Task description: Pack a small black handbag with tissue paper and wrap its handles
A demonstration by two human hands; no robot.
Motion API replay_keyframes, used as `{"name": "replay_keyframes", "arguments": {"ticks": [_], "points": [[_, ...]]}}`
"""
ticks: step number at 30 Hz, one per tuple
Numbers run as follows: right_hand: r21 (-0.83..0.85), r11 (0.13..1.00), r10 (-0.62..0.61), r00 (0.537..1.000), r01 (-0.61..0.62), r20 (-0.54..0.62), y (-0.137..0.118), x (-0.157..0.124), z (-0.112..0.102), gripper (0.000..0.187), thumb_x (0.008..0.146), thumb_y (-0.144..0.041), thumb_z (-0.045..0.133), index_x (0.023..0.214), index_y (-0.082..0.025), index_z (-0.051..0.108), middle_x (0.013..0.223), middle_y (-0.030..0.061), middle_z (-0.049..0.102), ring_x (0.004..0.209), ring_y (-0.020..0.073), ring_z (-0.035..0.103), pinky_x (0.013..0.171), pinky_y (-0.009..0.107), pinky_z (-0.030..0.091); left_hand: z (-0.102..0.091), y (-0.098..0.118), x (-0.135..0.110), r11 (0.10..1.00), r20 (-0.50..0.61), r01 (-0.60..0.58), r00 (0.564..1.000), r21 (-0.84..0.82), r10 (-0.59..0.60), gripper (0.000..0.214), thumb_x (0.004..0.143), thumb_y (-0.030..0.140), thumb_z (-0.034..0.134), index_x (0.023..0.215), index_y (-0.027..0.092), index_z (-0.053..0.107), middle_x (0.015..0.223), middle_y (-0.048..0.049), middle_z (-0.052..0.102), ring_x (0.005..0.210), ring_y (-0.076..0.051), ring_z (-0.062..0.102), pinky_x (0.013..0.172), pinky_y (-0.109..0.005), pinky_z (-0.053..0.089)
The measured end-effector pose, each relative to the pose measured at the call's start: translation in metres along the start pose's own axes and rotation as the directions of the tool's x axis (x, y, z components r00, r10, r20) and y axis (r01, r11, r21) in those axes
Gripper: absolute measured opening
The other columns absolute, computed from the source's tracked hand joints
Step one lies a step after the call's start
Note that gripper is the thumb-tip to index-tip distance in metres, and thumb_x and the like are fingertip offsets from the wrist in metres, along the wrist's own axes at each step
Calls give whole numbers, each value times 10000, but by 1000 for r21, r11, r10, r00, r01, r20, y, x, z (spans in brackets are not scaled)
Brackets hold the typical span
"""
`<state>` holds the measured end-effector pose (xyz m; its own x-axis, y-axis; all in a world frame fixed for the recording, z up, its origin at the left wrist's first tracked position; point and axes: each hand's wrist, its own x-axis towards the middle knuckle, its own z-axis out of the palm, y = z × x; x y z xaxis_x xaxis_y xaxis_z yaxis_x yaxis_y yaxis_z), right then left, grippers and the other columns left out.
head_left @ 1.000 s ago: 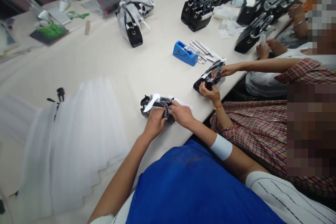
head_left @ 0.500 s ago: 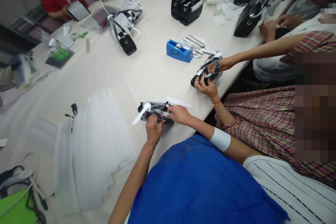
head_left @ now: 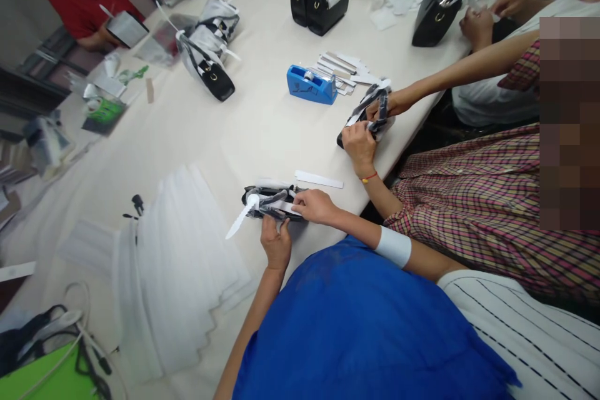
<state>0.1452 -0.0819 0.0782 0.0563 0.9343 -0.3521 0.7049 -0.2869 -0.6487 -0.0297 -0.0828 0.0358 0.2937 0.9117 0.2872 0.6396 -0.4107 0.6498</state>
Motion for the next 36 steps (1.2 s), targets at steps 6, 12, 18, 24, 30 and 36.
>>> {"name": "replay_keyframes", "arguments": {"ticks": [6,12,18,24,30,36], "points": [[-38,999,16,1000,-17,-14,-9,-18,6,218,870,-371,531,889,-228,694,884,16,718,843,165,634,661,229,387,-2,2,-1,964,53,175,984,-202,-168,163,869,316,517,968,205,585,937,-29,608,901,-166,581,825,-311,483],[-211,977,9,996,-29,-94,-16,-23,19,293,936,-390,433,1051,-228,648,915,61,709,844,189,641,727,258,402,9,-7,-2,921,-13,198,977,-335,-214,153,870,307,508,940,190,578,950,-35,588,949,-170,566,909,-347,452],[-318,945,-102,991,68,-92,-14,-24,22,284,947,-373,424,1014,-229,659,913,54,712,858,173,636,719,236,377,17,-9,-5,911,-74,161,976,-380,-203,140,870,295,515,917,187,590,918,-32,568,943,-170,553,913,-347,444],[-376,922,-149,982,96,-114,-9,-26,22,317,950,-398,421,900,-225,682,909,35,719,855,156,633,681,220,350,16,-10,-5,906,-83,176,971,-385,-224,107,848,273,554,880,200,625,890,-25,517,882,-154,527,856,-308,454],[-506,843,-217,976,182,-11,-26,-21,26,285,921,-223,414,897,-138,685,899,129,713,858,216,644,678,265,379,17,-14,-8,890,-56,195,969,-413,-239,114,845,282,558,885,203,630,915,-28,487,895,-151,526,831,-298,483],[-516,844,-203,978,148,-52,-27,-20,32,260,901,-193,437,867,-136,688,887,135,712,843,212,645,688,263,391,12,-11,1,936,-100,64,989,-347,-105,163,848,273,555,947,194,657,1046,-66,487,1007,-183,536,884,-343,497]]}}
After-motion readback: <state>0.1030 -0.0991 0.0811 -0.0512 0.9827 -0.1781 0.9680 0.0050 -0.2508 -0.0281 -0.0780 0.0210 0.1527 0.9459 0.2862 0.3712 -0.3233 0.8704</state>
